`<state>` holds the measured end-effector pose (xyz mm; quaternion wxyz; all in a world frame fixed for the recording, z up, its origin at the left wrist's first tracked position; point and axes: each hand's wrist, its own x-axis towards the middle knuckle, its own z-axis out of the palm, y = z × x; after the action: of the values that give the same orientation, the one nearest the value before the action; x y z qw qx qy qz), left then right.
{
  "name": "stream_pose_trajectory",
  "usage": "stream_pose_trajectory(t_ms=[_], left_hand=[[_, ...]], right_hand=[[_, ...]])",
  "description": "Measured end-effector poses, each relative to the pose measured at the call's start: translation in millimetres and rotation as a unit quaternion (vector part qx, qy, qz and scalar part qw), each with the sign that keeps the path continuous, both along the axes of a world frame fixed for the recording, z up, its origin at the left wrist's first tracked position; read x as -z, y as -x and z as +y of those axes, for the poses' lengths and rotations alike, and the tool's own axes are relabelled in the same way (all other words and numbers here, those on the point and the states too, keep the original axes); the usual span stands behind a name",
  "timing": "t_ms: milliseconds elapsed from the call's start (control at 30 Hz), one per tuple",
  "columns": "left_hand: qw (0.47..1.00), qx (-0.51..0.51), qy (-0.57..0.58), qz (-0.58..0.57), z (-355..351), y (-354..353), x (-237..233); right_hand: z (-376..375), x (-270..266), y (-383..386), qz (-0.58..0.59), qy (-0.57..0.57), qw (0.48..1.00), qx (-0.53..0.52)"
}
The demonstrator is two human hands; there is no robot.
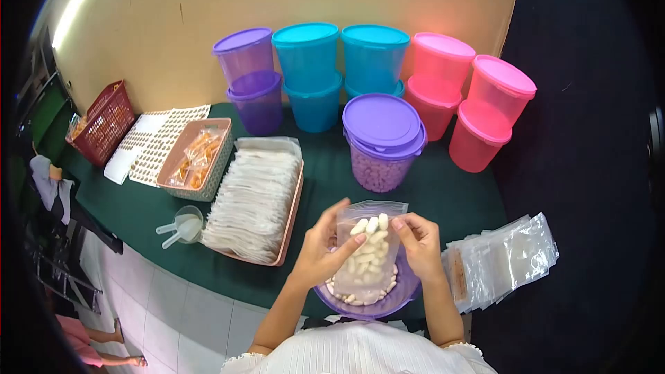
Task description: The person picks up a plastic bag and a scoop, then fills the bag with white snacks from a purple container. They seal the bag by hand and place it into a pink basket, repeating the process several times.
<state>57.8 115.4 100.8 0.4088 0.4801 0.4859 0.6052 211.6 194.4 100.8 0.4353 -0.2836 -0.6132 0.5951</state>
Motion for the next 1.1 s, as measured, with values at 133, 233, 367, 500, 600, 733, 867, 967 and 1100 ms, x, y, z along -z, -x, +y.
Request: stream_pose_trajectory(t_ms=[133,233,367,500,600,733,867,967,1100], left_hand=[[0.995,-0.047,-0.087,0.024,7,-23,10],[0.993,-0.090,-0.066,0.032,9,-23,16],[0.994,-0.098,-0.051,-0.004,11,-7,21],[0.986,-0.140,-0.086,0.015,9,-5,18],[0.983,-0.160,-0.089,-0.022,10,-8,22],[0.987,-0.129,-0.077,-0.050,7,-10,13],[0.987,-0.120,-0.096,-0.045,0,-21,5],[0.989,-0.089,-0.095,-0.069,-1,-18,8],[0.988,-0.086,-0.121,-0.049,-2,-17,-1]], right_hand=[[-13,4,23,0.053,-0.027,0.998,0.001],[-19,4,29,0.094,0.017,0.995,-0.009],[-13,10,26,0.071,0.028,0.997,-0.005],[-8,22,26,0.062,-0.050,0.996,0.030],[-16,22,28,0.062,-0.013,0.997,0.038],[-21,11,27,0.122,0.084,0.989,0.017],[-20,9,25,0.081,-0.046,0.996,-0.016],[-24,5,24,0.082,-0.117,0.990,-0.010],[-37,-10,28,0.109,-0.048,0.992,-0.031]])
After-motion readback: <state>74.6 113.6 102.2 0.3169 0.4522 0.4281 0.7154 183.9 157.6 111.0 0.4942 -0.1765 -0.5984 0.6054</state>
